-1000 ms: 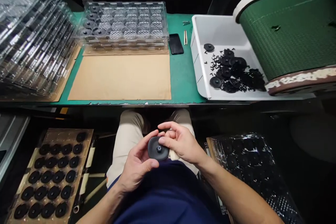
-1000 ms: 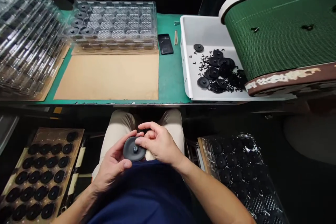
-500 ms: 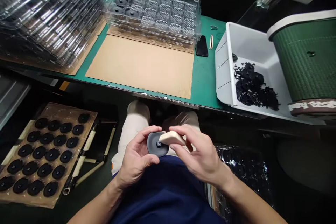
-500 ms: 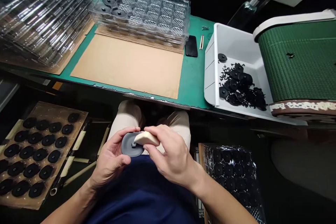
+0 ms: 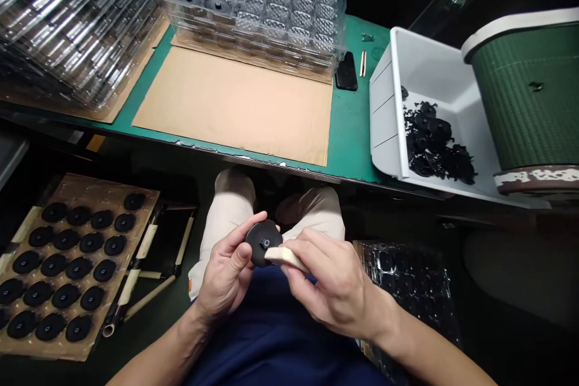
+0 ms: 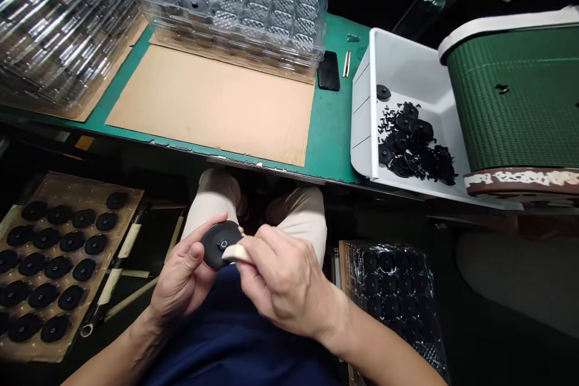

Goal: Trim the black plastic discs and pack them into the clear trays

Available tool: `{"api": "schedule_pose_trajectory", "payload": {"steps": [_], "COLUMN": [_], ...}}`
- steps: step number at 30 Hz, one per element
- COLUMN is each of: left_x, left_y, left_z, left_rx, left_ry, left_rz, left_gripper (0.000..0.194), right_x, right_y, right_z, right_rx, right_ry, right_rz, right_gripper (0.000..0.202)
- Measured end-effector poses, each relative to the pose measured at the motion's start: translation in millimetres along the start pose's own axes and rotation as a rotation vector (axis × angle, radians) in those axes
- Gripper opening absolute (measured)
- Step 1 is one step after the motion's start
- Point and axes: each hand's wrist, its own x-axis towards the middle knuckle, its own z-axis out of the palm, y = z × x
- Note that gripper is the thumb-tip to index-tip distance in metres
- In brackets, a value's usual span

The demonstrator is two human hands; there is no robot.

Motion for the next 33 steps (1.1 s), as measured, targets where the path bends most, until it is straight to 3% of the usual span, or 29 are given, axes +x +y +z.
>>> {"api": "schedule_pose_trajectory", "payload": {"steps": [4,7,13,15,18,22,27,31,33], "left_x": [0,-1,0,1,2,3,2,3,5], "left_y": [2,3,1,1,1,2,2,2,1], "left_z": [2.9,3.5,2.2,2.3,2.5,0.3,-1.9,-1.1,-2.7], "left_rx": [-0.059,-0.082,-0.058,-0.049,-0.022,-0.023,0.022,-0.019,0.003], "left_ry": [0.042,0.066,0.076,0.056,0.003,0.045,-0.073,0.067,0.057], "left_rz": [-0.06,-0.107,-0.209,-0.229,-0.27,-0.217,-0.293,-0.155,-0.172], "left_gripper": [0.045,0.046,0.044,0.045,0.047,0.044,0.051,0.045,0.047], "right_x": [1,1,1,0,-1,-3,-2,-6,-8], "right_y": [4,4,4,4,2,-1,-1,-2,-1], "right_z": [-2,-4,-7,-8,-8,-6,-2,5,5], "right_rx": [-0.033,0.042,-0.029,-0.028,-0.101,-0.082,-0.157,-0.119,-0.106], "right_ry": [0.057,-0.027,-0.041,-0.074,-0.026,-0.022,0.029,0.025,0.004], "right_rz": [0.041,-0.011,0.017,-0.006,-0.007,0.021,-0.035,0.04,0.054], "right_gripper": [0.018,0.018,0.018,0.019,0.021,0.02,0.023,0.021,0.021]}}
